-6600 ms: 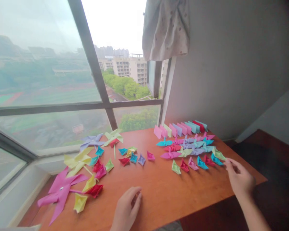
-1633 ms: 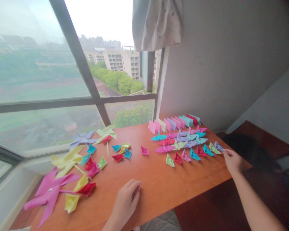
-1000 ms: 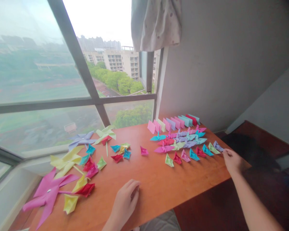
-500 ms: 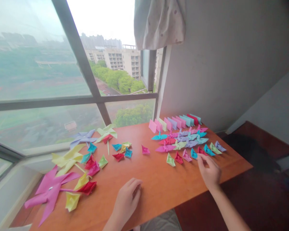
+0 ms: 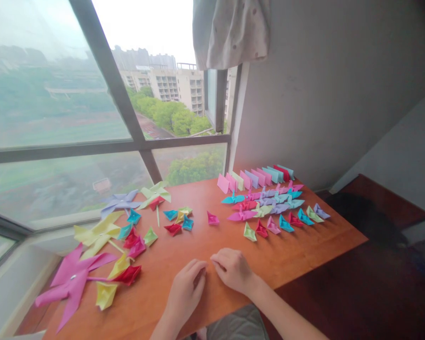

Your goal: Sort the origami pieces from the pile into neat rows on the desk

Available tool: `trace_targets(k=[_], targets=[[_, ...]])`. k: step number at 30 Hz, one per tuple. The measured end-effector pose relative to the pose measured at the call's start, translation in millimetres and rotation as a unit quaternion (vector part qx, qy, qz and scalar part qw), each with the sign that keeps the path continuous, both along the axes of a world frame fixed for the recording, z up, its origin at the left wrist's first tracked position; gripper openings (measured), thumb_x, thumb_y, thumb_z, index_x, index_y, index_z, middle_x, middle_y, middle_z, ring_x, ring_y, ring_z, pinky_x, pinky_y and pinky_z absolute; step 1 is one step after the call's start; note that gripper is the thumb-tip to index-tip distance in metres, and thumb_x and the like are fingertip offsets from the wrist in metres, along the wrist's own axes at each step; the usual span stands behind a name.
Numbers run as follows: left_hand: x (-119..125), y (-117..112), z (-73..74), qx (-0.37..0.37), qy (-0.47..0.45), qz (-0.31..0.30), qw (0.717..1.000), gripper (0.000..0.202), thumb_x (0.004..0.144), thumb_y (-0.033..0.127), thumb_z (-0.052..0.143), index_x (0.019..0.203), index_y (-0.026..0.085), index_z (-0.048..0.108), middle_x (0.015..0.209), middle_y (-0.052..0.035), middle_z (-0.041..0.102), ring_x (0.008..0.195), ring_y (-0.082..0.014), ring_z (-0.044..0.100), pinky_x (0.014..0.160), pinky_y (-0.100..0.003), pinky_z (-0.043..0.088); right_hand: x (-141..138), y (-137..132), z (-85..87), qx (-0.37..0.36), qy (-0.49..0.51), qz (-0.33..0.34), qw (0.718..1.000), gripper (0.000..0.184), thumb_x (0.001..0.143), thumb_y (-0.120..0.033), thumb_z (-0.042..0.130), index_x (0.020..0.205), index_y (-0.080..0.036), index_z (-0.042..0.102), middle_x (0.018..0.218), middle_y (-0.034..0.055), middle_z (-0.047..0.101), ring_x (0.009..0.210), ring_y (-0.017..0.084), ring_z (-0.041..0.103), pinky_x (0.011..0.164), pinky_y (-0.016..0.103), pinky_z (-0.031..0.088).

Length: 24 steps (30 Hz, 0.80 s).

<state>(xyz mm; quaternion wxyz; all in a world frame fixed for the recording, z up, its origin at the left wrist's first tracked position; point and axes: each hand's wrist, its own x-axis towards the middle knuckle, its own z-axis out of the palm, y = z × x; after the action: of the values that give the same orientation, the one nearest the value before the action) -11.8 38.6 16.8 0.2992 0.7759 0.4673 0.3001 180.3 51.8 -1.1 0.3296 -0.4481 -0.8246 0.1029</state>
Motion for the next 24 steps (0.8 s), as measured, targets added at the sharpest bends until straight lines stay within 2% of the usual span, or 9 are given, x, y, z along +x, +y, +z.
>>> trace_targets(k=[3, 7, 12, 16, 19, 22, 24], targets=[[-0.1, -0.7, 0.4, -0.005, -0.01, 0.006, 1.0, 0.021, 0.088, 0.016, 0.048, 0.095, 0.021, 0.067, 0.086, -0.006, 0.069, 0.078, -0.0195, 0.066, 0.072, -0.029, 0.053, -0.4, -0.9, -1.3, -0.01, -0.017, 0.001, 1.0, 0.017, 0.089, -0.015, 0.049, 0.089, -0.022, 0.065, 0.075, 0.0025, 0.066, 0.073, 0.016, 0.061, 0.068, 0.025, 0.044], [-0.2, -2.7, 1.1, -0.01, -0.035, 0.021, 0.999, 0.022, 0.087, 0.015, 0.048, 0.096, 0.021, 0.068, 0.088, -0.0064, 0.071, 0.081, -0.0197, 0.067, 0.073, -0.029, 0.053, 0.2, 0.4, -3.1, -0.028, 0.007, -0.019, 0.999, 0.018, 0.09, -0.015, 0.049, 0.092, -0.022, 0.065, 0.077, 0.0029, 0.066, 0.074, 0.017, 0.062, 0.069, 0.026, 0.046], [-8.7, 6.9, 1.5, 0.002, -0.046, 0.104, 0.994, 0.022, 0.091, 0.025, 0.047, 0.092, 0.018, 0.067, 0.085, -0.006, 0.071, 0.07, -0.017, 0.066, 0.061, -0.024, 0.053, -0.3, 3.2, -9.5, -0.033, 0.034, -0.038, 0.998, 0.018, 0.091, -0.016, 0.049, 0.092, -0.022, 0.066, 0.077, 0.0032, 0.066, 0.072, 0.017, 0.062, 0.068, 0.027, 0.047], [-30.3, 32.0, 11.2, 0.059, 0.05, 0.191, 0.979, 0.022, 0.091, 0.024, 0.047, 0.095, 0.019, 0.067, 0.087, -0.0043, 0.069, 0.066, -0.0156, 0.065, 0.061, -0.024, 0.051, -0.1, 2.5, -11.3, -0.04, 0.037, -0.042, 0.998, 0.018, 0.091, -0.016, 0.049, 0.092, -0.022, 0.066, 0.078, 0.0031, 0.066, 0.073, 0.017, 0.063, 0.069, 0.027, 0.046], [-46.1, 54.4, 27.2, 0.078, 0.122, 0.235, 0.961, 0.023, 0.09, 0.024, 0.05, 0.107, 0.02, 0.065, 0.106, -0.0073, 0.066, 0.076, -0.0189, 0.065, 0.065, -0.027, 0.049, -0.1, 2.0, -10.6, -0.044, 0.038, -0.046, 0.997, 0.018, 0.091, -0.016, 0.049, 0.09, -0.022, 0.066, 0.077, 0.0026, 0.066, 0.073, 0.017, 0.062, 0.069, 0.026, 0.046], [-52.8, 73.1, 42.5, 0.078, 0.258, 0.255, 0.929, 0.029, 0.091, 0.024, 0.049, 0.118, 0.02, 0.06, 0.119, -0.0108, 0.061, 0.087, -0.0227, 0.066, 0.065, -0.028, 0.048, -0.2, 2.5, -10.0, -0.044, 0.04, -0.046, 0.997, 0.018, 0.091, -0.017, 0.049, 0.09, -0.022, 0.066, 0.074, 0.0021, 0.065, 0.07, 0.017, 0.062, 0.067, 0.026, 0.045], [-53.4, 82.0, 47.3, 0.07, 0.291, 0.247, 0.922, 0.028, 0.092, 0.021, 0.048, 0.117, 0.018, 0.061, 0.117, -0.0117, 0.062, 0.089, -0.0235, 0.065, 0.066, -0.028, 0.048, -0.1, 3.1, -9.6, -0.043, 0.045, -0.044, 0.997, 0.018, 0.092, -0.018, 0.048, 0.09, -0.022, 0.066, 0.074, 0.0021, 0.065, 0.07, 0.017, 0.061, 0.067, 0.026, 0.046]])
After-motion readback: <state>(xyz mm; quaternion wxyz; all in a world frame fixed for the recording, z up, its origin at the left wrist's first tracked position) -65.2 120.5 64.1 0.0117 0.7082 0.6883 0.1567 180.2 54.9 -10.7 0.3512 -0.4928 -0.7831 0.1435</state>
